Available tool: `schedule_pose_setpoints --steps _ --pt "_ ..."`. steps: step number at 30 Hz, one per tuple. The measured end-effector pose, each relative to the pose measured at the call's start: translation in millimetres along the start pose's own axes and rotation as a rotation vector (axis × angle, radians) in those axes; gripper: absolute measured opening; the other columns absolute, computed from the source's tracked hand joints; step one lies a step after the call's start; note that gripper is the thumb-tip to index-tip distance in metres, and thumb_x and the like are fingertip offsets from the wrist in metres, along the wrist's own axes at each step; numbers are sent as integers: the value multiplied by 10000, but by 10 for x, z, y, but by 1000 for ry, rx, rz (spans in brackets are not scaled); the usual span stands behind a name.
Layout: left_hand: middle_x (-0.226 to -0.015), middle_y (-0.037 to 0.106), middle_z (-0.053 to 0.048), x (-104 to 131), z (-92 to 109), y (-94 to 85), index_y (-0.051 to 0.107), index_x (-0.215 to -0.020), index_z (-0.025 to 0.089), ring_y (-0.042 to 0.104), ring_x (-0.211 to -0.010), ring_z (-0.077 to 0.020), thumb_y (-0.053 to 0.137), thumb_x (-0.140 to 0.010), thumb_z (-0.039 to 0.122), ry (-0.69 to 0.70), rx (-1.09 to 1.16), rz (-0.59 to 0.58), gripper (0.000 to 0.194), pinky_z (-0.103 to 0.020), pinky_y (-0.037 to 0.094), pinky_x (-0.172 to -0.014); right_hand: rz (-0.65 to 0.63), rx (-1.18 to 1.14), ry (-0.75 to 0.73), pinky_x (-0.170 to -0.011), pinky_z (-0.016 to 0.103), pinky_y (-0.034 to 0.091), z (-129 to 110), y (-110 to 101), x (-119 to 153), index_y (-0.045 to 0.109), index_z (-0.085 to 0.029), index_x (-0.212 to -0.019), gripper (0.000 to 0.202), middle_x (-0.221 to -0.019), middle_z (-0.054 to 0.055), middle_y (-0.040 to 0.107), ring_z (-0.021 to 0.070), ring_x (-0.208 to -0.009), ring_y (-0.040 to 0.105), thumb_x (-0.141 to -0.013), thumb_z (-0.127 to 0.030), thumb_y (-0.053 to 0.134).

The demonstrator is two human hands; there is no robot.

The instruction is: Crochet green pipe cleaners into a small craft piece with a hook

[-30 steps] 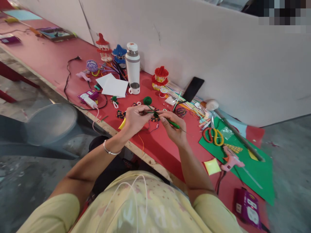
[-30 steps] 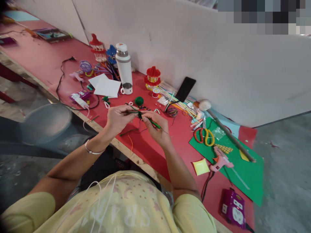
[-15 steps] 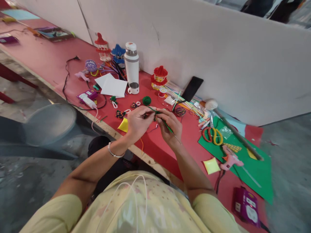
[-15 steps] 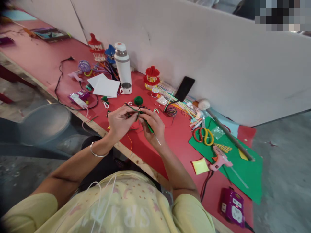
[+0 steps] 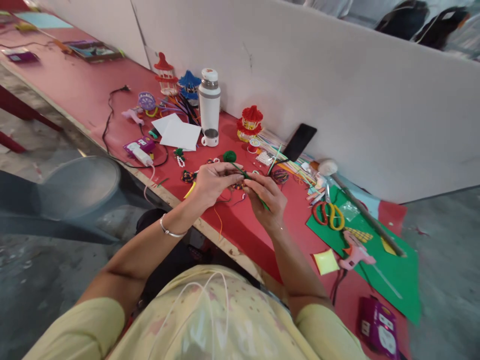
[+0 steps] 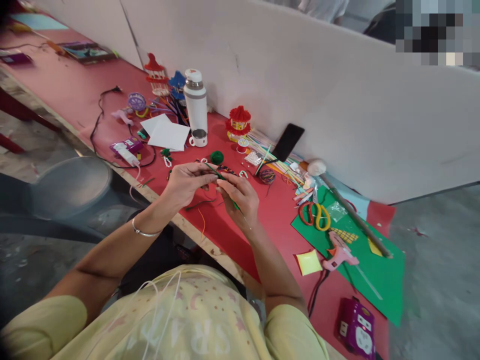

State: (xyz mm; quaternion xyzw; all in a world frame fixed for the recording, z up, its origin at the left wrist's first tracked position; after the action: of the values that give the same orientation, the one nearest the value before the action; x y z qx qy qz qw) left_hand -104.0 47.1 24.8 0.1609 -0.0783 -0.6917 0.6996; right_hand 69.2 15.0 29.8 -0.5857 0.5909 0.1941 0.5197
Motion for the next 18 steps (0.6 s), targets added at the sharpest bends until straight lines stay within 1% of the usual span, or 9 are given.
schedule_pose_setpoints --steps 3,5,7,9,11,13,15,18 --pt "-733 769 -34 19 22 14 862 -907 147 644 -582 -106 992 -603 293 -11 20 13 361 -224 517 -547 41 -8 -47 -901 411 647 -13 -7 9 710 -368 -1352 466 -1225 80 805 221 -1058 785 -952 -131 731" --pt "-738 771 -30 34 29 30 862 -932 151 630 -561 -93 991 -608 292 -66 74 -8 376 -213 497 -526 83 38 -77 -867 413 645 -26 -26 24 706 -379 -1365 504 -1214 80 796 227 -1038 773 -932 -124 753" --pt "-741 774 -31 40 29 48 864 -944 152 639 -560 -84 990 -624 286 -169 143 -87 369 -197 500 -529 128 101 -123 -821 407 641 -37 -59 40 721 -390 -1342 507 -1169 72 791 228 -1005 756 -911 -131 782" --pt "-718 771 -38 36 30 49 863 -906 143 656 -556 -85 999 -609 270 -302 187 -190 350 -186 509 -533 136 135 -173 -790 407 640 -29 -96 43 739 -407 -1293 464 -1092 55 790 227 -969 743 -904 -162 800" --pt "-704 773 -50 19 49 20 857 -850 135 664 -538 -93 1015 -557 239 -415 193 -262 349 -180 498 -504 93 129 -212 -780 415 648 -1 -124 23 750 -419 -1239 374 -1043 39 796 225 -944 742 -924 -223 793" --pt "-699 778 -60 -9 97 -25 854 -817 136 680 -546 -111 1012 -528 198 -461 163 -302 335 -177 476 -472 27 104 -232 -789 433 656 28 -146 -18 755 -406 -1203 281 -1052 39 817 232 -951 750 -948 -288 771" --pt "-696 780 -67 -35 154 -68 856 -819 133 683 -546 -119 985 -548 165 -466 91 -327 302 -181 464 -459 -49 58 -229 -815 450 660 43 -163 -66 759 -378 -1196 246 -1092 47 837 243 -979 757 -959 -311 756" --pt "-694 782 -76 -69 230 -122 854 -815 123 671 -532 -114 929 -601 128 -425 -31 -317 226 -185 459 -464 -170 -19 -202 -877 465 658 25 -178 -121 752 -345 -1226 275 -1171 56 849 246 -1016 768 -963 -266 746"
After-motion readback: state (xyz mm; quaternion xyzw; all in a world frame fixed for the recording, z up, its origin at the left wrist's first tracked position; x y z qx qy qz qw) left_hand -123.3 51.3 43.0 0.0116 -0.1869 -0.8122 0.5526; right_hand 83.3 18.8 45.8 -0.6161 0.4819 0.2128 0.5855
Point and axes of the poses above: each hand's wrist, its own x-axis away from the middle knuckle, its own y-axis out of the palm, z = x × y, the point moved 4 cm from there along -x, towards the middle knuckle
